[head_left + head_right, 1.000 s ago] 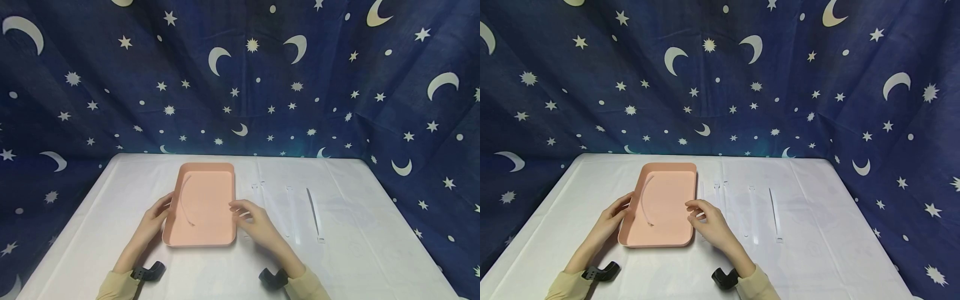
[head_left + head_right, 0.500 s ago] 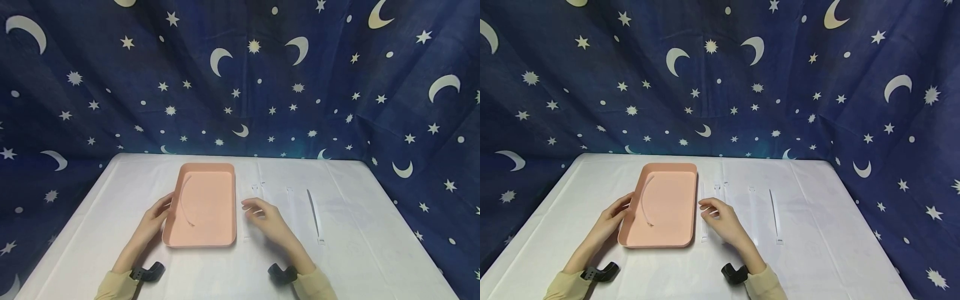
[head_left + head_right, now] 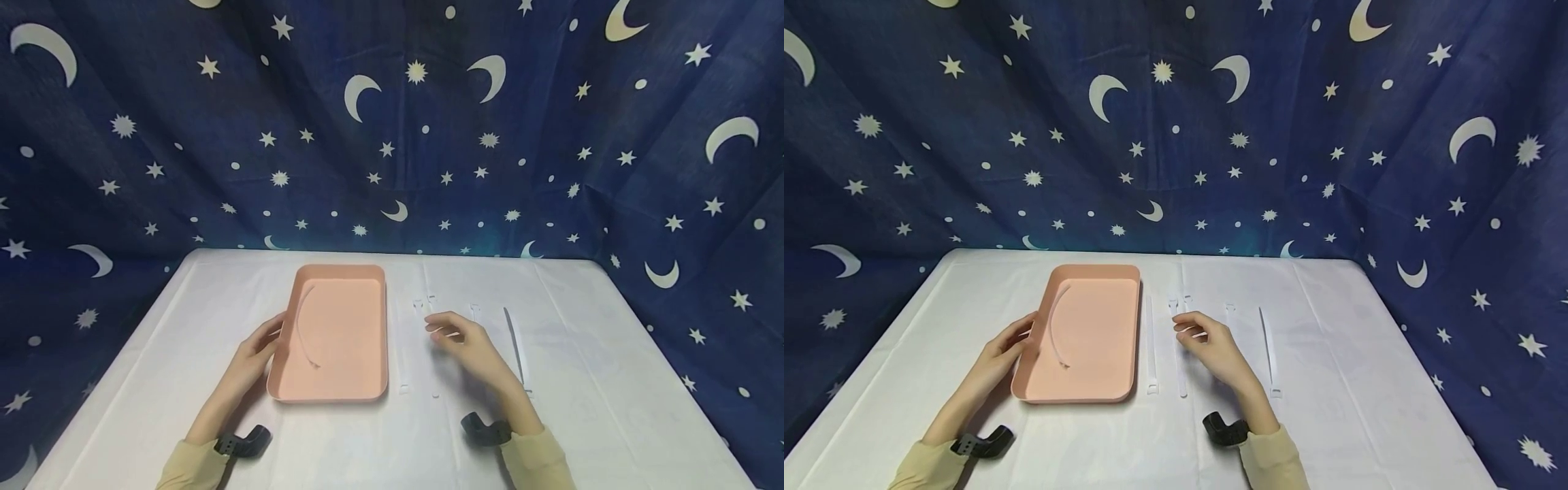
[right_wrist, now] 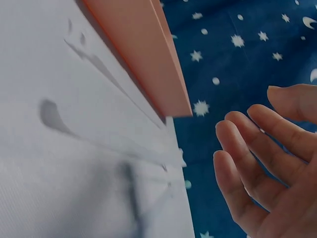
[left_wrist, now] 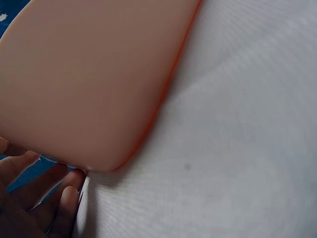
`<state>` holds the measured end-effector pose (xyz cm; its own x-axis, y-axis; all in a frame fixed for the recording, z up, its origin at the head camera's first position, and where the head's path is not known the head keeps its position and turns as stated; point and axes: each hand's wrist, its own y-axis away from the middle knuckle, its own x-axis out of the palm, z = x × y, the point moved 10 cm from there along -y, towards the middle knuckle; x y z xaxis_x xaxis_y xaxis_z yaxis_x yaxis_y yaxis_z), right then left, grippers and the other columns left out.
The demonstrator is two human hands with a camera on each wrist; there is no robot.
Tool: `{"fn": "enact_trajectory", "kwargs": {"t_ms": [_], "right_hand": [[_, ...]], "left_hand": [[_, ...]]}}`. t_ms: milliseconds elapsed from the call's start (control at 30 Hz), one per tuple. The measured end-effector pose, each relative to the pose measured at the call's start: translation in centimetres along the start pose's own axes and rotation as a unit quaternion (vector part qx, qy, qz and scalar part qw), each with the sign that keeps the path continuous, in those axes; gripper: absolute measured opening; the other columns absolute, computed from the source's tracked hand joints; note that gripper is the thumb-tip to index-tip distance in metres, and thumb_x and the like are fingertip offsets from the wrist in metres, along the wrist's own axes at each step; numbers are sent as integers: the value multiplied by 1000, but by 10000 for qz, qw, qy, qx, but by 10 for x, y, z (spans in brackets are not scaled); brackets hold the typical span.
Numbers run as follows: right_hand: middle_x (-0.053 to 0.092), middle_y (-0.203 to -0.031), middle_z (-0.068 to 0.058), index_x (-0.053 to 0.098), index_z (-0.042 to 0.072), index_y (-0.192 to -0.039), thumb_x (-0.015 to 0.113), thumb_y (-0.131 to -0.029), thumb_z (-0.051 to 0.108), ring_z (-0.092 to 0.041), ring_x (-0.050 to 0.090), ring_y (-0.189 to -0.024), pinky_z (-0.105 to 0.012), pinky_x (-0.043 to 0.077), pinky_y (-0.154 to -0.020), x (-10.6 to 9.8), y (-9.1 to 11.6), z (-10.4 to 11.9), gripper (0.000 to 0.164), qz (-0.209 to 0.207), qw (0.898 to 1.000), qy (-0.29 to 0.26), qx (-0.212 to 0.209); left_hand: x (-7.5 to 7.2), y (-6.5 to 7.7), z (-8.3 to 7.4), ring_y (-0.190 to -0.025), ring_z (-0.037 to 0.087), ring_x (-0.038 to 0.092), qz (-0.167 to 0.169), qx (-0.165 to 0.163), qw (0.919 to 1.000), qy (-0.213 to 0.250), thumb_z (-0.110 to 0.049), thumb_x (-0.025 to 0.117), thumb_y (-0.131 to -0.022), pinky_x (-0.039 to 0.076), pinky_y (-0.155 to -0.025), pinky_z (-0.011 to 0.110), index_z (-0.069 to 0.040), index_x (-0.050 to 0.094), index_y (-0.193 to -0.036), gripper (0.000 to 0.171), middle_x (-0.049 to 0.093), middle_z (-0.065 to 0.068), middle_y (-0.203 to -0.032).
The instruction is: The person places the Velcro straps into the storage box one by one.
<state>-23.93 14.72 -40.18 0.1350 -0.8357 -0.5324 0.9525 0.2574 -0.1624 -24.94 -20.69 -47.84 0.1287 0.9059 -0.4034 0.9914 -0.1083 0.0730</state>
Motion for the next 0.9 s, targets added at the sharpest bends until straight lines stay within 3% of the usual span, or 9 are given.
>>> {"fn": "enact_trajectory", "kwargs": {"t_ms": [667,900], "right_hand": [[69,-113,-16,62,6,-123,60,-96,19,7,60,-94,-14,49,-82,-74,13,-27,30,-737,9960,96,496],[67,-116,-19,59,6,-126,58,-97,20,8,62,-92,-10,49,-81,-93,20,-39,32,-866,9933,5,765]], "left_hand": [[0,0,-3,-140,41,34,39,29,10000,-65,-30,45,-102,26,-113,66,-19,30,-151,53,28,14,-158],[0,0,0,-141,41,34,19,3,10000,-59,-33,46,-101,26,-112,67,-20,30,-151,54,28,13,-158]]}}
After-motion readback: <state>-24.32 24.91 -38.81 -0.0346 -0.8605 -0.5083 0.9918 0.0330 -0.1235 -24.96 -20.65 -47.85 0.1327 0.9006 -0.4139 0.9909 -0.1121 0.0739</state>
